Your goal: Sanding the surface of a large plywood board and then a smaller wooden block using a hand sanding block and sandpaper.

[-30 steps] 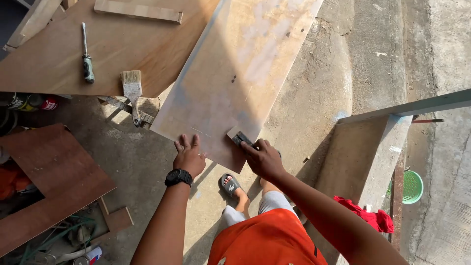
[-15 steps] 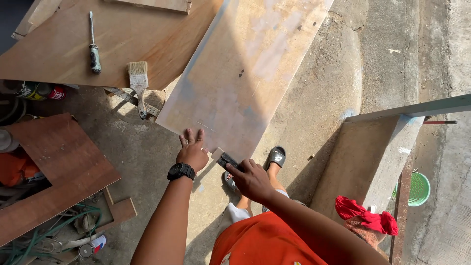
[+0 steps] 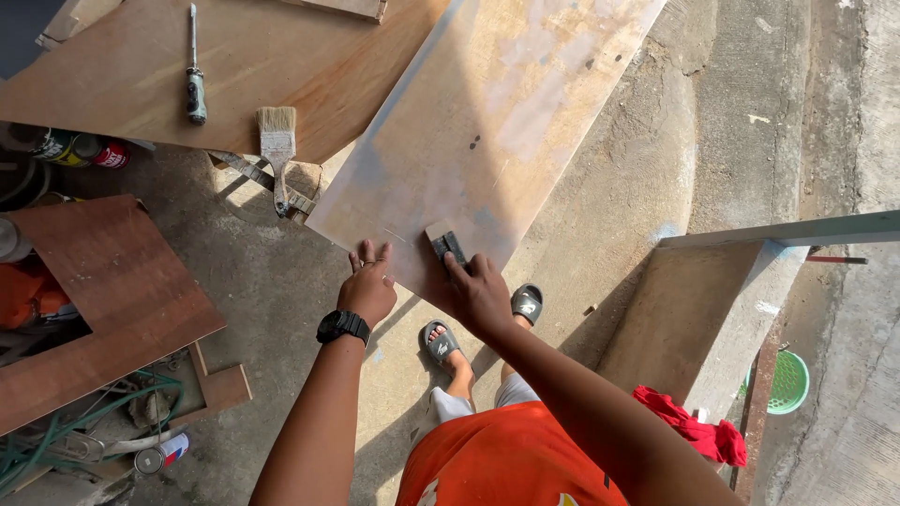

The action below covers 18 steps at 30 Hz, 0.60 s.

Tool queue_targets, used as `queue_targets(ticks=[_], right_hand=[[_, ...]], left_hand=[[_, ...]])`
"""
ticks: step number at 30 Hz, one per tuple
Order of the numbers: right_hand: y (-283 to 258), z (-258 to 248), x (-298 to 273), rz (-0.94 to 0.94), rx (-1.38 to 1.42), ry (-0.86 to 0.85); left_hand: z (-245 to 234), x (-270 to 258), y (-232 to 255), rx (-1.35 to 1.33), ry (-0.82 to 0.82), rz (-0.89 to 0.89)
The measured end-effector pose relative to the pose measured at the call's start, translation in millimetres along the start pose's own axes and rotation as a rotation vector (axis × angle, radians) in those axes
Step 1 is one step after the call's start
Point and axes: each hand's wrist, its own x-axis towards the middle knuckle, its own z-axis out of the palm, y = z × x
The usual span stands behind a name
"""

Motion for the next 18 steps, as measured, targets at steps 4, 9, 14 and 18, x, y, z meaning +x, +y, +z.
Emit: queue_targets(ticks=[4,9,14,18], right_hand=[[-1,-14,-3,-0.268,0.069,-0.227],[113,-33,90,0.098,-0.076,-0.206],[69,-17,89,0.183,-0.005,-0.003],[-33,25,25,-0.240,0.082,-0.098]], left_hand=[[-5,-30,-16,-0.387,0.245,0.034],[49,-92,-69,-0.548,0.172,-0.281],[167,-143,-129,-0.545,-0.012,-0.478],[220,-163,-123,-0.617,-0.103,-0.537]])
